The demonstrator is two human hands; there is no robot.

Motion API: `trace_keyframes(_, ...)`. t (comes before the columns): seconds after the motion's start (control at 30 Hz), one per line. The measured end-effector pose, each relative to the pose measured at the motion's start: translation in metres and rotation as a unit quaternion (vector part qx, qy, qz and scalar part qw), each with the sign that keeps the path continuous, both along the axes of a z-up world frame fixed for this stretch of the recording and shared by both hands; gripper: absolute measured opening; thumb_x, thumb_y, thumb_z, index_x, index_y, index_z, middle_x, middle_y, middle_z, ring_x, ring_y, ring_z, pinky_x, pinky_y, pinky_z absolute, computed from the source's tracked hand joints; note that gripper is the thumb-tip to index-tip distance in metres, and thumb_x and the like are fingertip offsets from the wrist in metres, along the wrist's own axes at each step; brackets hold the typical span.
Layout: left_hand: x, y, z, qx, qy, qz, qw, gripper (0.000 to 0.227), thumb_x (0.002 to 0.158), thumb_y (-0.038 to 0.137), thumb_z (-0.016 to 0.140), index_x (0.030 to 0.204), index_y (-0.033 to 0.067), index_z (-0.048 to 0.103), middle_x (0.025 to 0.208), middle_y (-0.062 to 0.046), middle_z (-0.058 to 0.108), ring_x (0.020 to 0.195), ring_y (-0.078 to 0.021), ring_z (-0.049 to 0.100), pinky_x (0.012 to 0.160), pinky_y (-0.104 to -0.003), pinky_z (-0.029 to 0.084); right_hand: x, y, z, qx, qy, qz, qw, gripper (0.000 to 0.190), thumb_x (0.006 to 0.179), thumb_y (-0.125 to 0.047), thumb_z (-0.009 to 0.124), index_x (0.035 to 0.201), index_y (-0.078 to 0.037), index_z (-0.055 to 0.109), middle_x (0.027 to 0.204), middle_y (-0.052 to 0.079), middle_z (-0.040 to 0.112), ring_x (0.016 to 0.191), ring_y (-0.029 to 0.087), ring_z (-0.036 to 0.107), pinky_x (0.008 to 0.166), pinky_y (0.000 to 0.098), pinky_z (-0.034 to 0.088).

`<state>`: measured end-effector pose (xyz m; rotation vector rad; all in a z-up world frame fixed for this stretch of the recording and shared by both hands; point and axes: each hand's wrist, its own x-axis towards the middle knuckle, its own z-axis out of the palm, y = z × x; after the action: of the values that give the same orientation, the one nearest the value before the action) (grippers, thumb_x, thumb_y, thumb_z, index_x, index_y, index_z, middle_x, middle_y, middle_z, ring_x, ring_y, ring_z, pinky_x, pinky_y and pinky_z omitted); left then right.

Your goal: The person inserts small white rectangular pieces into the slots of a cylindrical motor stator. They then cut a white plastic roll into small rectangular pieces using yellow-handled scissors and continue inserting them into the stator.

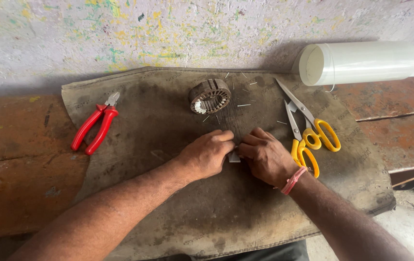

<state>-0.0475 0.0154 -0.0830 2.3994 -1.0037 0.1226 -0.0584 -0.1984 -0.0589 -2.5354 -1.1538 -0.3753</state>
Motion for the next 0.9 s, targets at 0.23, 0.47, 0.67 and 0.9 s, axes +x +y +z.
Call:
trace_keyframes(0.23,-0.012,0.007,0.007,-0.008,0.037,0.001,0.999,0.014,0.088,-0.002,0.062,0.098,-0.0024,0.072,0.107,-0.008,0.059,0.101,-0.0248,0.061,0.088,-0.039,0.058,0.006,-0.023,0.017,0.057,-0.025,-0.012,0.998,0.015,0.079,-0.013,0.077,0.094,-0.009,0.077,0.104,0.009,0.072,0.102,0.031,0.065,0.089,0.0426,0.053)
trace_keyframes(0.47,-0.007,0.004,0.006,-0.073,0.058,0.009,0.996,0.017,0.087,0.013,0.076,0.099,0.0,0.076,0.107,-0.011,0.063,0.106,-0.0289,0.062,0.092,-0.043,0.053,0.056,-0.075,0.018,-0.207,0.057,-0.407,0.888,0.037,0.091,-0.035,0.074,0.118,-0.01,0.067,0.098,0.021,0.072,0.091,0.036,0.07,0.08,0.0475,0.057)
trace_keyframes(0.67,-0.018,-0.016,0.0,-0.068,0.029,0.118,0.99,0.026,0.083,0.021,0.083,0.09,-0.0016,0.074,0.101,-0.012,0.063,0.1,-0.0306,0.062,0.088,-0.045,0.054,0.049,-0.068,0.024,0.055,0.058,-0.334,0.939,0.042,0.077,-0.007,0.07,0.119,-0.006,0.066,0.098,0.018,0.075,0.091,0.035,0.071,0.08,0.049,0.057)
trace_keyframes(0.9,-0.024,-0.036,0.004,-0.01,0.015,0.161,0.987,0.03,0.089,0.022,0.078,0.092,-0.0059,0.067,0.104,-0.018,0.058,0.098,-0.0301,0.06,0.08,-0.046,0.055,-0.002,-0.029,0.034,-0.006,0.22,-0.242,0.945,0.016,0.095,-0.011,0.06,0.101,-0.012,0.075,0.094,0.007,0.078,0.079,0.027,0.076,0.074,0.0419,0.063)
